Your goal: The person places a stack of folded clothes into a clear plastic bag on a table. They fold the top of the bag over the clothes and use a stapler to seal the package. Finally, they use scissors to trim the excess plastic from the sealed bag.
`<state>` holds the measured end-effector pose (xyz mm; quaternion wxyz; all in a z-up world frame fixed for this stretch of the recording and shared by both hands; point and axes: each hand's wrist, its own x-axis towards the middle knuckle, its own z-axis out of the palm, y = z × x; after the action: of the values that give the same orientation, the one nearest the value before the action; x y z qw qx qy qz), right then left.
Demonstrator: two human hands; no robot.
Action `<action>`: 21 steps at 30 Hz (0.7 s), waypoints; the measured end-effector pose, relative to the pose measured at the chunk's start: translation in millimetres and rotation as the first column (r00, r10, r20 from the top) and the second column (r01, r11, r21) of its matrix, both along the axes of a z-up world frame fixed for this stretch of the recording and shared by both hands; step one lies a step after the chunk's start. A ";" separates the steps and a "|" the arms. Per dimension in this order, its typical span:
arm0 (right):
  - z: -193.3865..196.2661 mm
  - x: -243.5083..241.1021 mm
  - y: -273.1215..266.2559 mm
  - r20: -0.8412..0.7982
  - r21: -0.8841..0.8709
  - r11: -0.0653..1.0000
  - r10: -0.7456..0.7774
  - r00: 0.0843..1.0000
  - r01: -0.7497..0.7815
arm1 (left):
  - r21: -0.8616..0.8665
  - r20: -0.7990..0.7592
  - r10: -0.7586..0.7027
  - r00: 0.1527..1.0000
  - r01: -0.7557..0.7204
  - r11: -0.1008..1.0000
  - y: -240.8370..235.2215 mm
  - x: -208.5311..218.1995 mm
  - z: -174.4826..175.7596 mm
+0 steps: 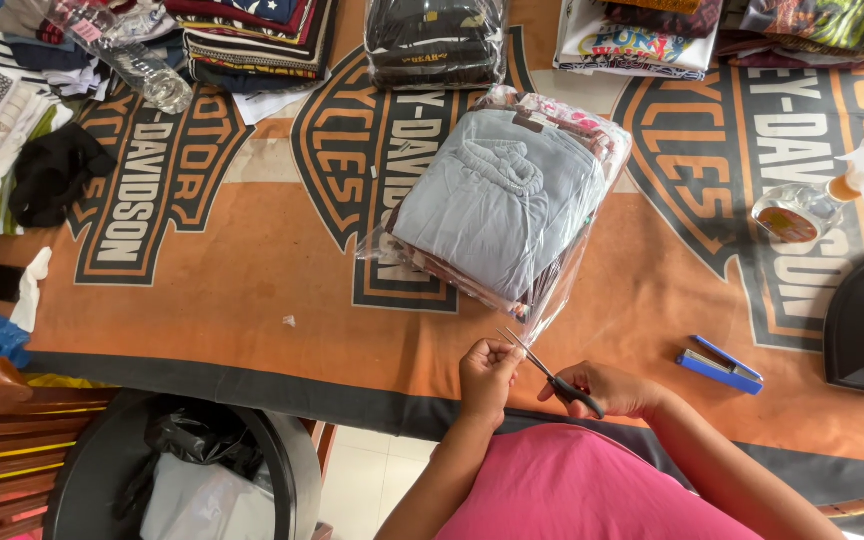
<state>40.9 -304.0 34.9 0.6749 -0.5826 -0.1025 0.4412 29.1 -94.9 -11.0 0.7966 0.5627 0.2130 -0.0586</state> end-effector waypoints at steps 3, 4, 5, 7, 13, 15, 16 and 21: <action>-21.5 -5.3 -7.8 -0.014 -0.006 1.000 -0.017 1.000 0.017 | -0.002 0.002 0.007 1.000 -0.007 1.000 1.8 -0.4 0.5; -32.3 -8.4 -11.1 -0.026 -0.002 0.999 -0.035 0.999 0.035 | -0.007 -0.002 0.005 1.000 -0.005 1.000 2.1 -0.8 0.6; -30.9 -8.5 -11.2 -0.027 -0.003 0.999 -0.036 0.999 0.036 | -0.007 -0.003 0.005 1.000 -0.005 1.000 2.0 -1.3 -2.7; -28.2 -7.1 -11.9 -0.010 -0.003 1.000 -0.029 1.000 0.029 | -0.031 0.002 -0.005 1.000 0.005 0.999 1.3 -0.8 -9.6; -1.4 1.7 -4.1 -0.002 0.002 1.000 -0.007 1.000 0.007 | -0.046 0.008 -0.019 1.000 0.019 0.999 1.3 -0.1 -13.6; -2.3 3.2 -1.8 0.015 -0.016 1.000 -0.009 1.000 0.009 | -0.047 0.011 -0.016 1.000 0.017 0.999 3.6 1.1 -13.7; -2.9 4.6 -0.4 0.034 -0.035 0.999 -0.009 0.999 0.011 | -0.047 0.016 -0.014 1.000 0.014 0.999 5.1 2.2 -13.8; -9.3 5.7 0.8 0.035 -0.057 0.998 0.002 0.999 0.000 | -0.057 0.018 -0.024 1.000 0.025 0.998 6.1 2.8 -11.7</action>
<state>46.6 -303.2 25.6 0.6557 -0.6094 -0.1021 0.4339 31.9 -88.8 -22.7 0.8134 0.5427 0.1976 -0.0698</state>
